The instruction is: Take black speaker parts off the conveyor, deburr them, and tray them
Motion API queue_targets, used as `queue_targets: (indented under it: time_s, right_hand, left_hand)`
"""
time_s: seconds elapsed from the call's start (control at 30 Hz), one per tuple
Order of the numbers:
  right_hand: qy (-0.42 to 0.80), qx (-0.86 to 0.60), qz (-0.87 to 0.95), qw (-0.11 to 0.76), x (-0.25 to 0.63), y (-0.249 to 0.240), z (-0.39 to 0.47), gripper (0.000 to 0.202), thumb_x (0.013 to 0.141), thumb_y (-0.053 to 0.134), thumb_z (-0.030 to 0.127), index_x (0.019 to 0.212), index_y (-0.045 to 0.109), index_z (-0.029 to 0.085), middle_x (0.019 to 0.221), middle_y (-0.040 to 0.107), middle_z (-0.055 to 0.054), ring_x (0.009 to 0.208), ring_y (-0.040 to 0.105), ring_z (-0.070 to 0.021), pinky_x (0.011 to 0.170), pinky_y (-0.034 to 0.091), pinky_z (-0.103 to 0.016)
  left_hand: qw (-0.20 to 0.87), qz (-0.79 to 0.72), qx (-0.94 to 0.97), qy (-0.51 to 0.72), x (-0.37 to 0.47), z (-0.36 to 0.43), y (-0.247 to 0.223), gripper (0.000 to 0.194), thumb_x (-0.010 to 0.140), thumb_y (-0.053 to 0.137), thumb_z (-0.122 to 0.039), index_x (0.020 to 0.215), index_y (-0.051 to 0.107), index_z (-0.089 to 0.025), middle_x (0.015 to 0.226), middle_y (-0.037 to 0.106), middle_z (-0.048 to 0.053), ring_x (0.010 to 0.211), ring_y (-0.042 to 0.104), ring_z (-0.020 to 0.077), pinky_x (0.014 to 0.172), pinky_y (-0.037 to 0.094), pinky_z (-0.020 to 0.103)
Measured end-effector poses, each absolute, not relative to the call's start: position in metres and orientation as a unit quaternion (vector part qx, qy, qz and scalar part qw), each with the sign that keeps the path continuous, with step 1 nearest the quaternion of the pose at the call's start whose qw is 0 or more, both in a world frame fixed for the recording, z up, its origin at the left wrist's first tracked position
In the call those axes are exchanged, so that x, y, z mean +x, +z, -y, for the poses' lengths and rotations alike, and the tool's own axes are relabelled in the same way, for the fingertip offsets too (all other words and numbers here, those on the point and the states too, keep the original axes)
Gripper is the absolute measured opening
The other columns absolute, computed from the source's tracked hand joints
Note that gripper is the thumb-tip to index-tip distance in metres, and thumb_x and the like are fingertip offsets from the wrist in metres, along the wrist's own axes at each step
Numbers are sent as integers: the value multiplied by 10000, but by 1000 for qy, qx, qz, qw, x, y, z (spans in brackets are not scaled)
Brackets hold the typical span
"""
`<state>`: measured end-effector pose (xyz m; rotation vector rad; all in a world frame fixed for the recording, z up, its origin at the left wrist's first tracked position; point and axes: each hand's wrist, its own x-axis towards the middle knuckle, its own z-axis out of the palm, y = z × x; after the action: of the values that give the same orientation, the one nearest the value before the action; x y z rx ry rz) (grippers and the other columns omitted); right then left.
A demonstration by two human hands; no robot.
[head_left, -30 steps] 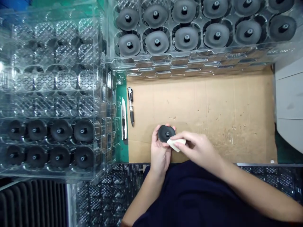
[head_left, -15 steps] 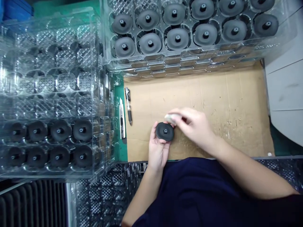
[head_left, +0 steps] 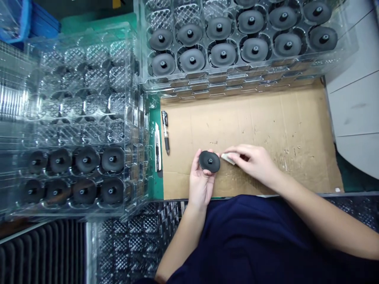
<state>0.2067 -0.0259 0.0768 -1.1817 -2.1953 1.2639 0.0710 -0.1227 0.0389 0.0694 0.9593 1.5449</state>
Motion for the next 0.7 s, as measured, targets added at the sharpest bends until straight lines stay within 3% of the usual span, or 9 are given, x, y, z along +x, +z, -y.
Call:
queue_targets:
  time_s: [0.1, 0.2, 0.37, 0.5, 0.63, 0.7]
  right_hand:
    - [417, -443, 758, 237, 197, 86, 28, 202, 902, 497, 239, 1026, 655, 215, 963, 676, -12, 835, 609, -132, 739, 474, -255]
    - [417, -375, 771, 302, 179, 95, 46, 232, 918, 447, 213, 1083, 603, 167, 985, 651, -53, 901, 583, -148, 818, 461, -286]
    - [440, -296, 820, 213, 176, 114, 52, 158, 884, 482, 146, 966, 615, 173, 912, 667, -15, 803, 591, -121, 739, 425, -272]
    - [321, -331, 835, 302, 182, 129, 51, 200, 908, 441, 170, 1025, 601, 146, 931, 660, -54, 818, 569, -160, 760, 379, -332]
    - [396, -270, 819, 316, 193, 138, 64, 197, 888, 464, 129, 1046, 576, 166, 905, 662, -27, 756, 559, -134, 708, 405, -292]
    - [398, -283, 817, 306, 195, 141, 65, 171, 885, 469, 129, 1007, 582, 169, 912, 668, -18, 759, 572, -129, 713, 408, -292]
  left_hand:
    - [620, -422, 37, 661, 69, 124, 39, 615, 685, 773, -293, 1241, 512, -308, 1239, 575, 61, 1115, 575, 213, 909, 481, 262]
    - [623, -443, 40, 644, 65, 127, 47, 553, 705, 757, -291, 1217, 549, -264, 1180, 609, 59, 1051, 598, 168, 842, 502, 203]
    - [644, -431, 34, 631, 68, 127, 71, 530, 650, 801, -244, 1143, 607, -258, 1120, 644, 24, 975, 619, 141, 802, 514, 181]
    - [646, -428, 54, 630, 75, 124, 92, 446, 628, 814, -259, 1045, 660, -226, 918, 685, -3, 795, 637, 91, 677, 508, 118]
    - [665, -432, 66, 605, 76, 126, 104, 580, 561, 851, -241, 1098, 632, -259, 1091, 660, 22, 927, 644, 163, 785, 531, 207]
    - [657, -443, 64, 606, 79, 126, 106, 505, 596, 832, -260, 1065, 644, -251, 1031, 675, 12, 885, 651, 151, 745, 531, 191]
